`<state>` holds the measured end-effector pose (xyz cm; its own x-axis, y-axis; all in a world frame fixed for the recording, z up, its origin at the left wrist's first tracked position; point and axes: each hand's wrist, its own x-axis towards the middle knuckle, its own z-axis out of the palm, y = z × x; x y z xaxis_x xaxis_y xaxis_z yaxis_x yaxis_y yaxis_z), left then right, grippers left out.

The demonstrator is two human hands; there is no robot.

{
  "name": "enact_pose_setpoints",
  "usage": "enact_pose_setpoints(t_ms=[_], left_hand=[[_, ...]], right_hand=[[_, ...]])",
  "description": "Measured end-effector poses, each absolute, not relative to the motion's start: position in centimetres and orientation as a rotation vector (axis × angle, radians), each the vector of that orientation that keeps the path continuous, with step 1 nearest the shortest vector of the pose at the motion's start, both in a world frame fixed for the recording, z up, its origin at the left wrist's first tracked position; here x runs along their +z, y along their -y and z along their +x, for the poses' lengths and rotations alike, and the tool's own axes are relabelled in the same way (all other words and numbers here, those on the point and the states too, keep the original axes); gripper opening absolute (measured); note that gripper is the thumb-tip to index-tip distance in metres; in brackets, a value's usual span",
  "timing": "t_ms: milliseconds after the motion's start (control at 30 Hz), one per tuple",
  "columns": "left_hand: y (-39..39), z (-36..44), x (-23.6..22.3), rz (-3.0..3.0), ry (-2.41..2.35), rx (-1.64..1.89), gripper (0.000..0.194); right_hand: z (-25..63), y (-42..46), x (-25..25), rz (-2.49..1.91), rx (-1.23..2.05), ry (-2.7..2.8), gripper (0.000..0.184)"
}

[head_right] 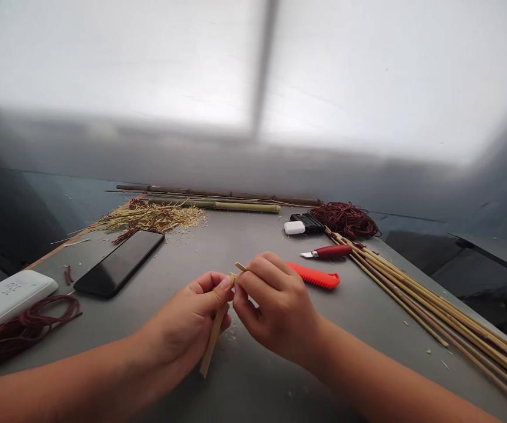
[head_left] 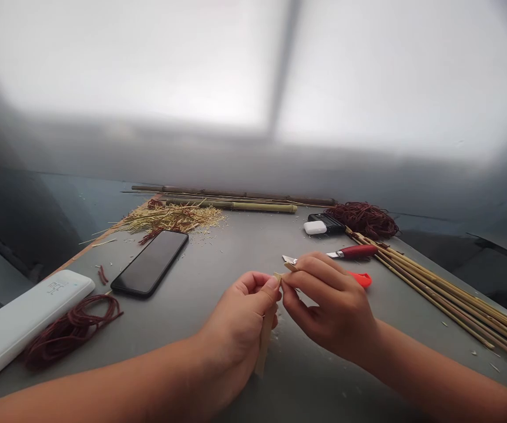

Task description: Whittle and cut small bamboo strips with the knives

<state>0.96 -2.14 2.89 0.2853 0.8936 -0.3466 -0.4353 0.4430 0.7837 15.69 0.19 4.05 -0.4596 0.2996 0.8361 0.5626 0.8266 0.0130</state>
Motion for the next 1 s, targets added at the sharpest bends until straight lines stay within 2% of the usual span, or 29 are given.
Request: enact_pose_setpoints(t_ms=[167,267,400,467,567,700,1000], left_hand=[[0.7,0.3,4.3,0.485,-0.902,1.158,0.023],[-1.4,-1.5,5.7,0.447,-0.93,1.322,0.023],[-2.8,-2.9,6.1,0.463,-1.003,1.348,0.022],[-2.6,-2.8,5.8,0.501,-1.015,1.285,0.023],[-2.0,-2.2,5.2,0.569,-1.045,1.155,0.022],[-1.7,-1.5,4.5,0.611,-1.092,1.045,0.015],[-1.4,-0.8,3.1,0.625,-1.082,1.007,0.01]], right_hand=[[15.4,0.7,3.0,-0.604,-0.351,2.116,0.026],[15.2,1.6,2.9,-0.543,-0.182,2.154,0.021],[16.0,0.2,3.4,-0.838,0.088,2.004,0.012],[17.3,-1.7,3.5,-1.041,0.167,1.958,0.017],[20.0,-5.1,3.1,-1.27,0.117,1.962,0.025],[22.7,-8.5,2.5,-1.454,-0.132,2.04,0.032],[16.8,-12.1,4.8,-1.155,-0.355,2.515,0.023]])
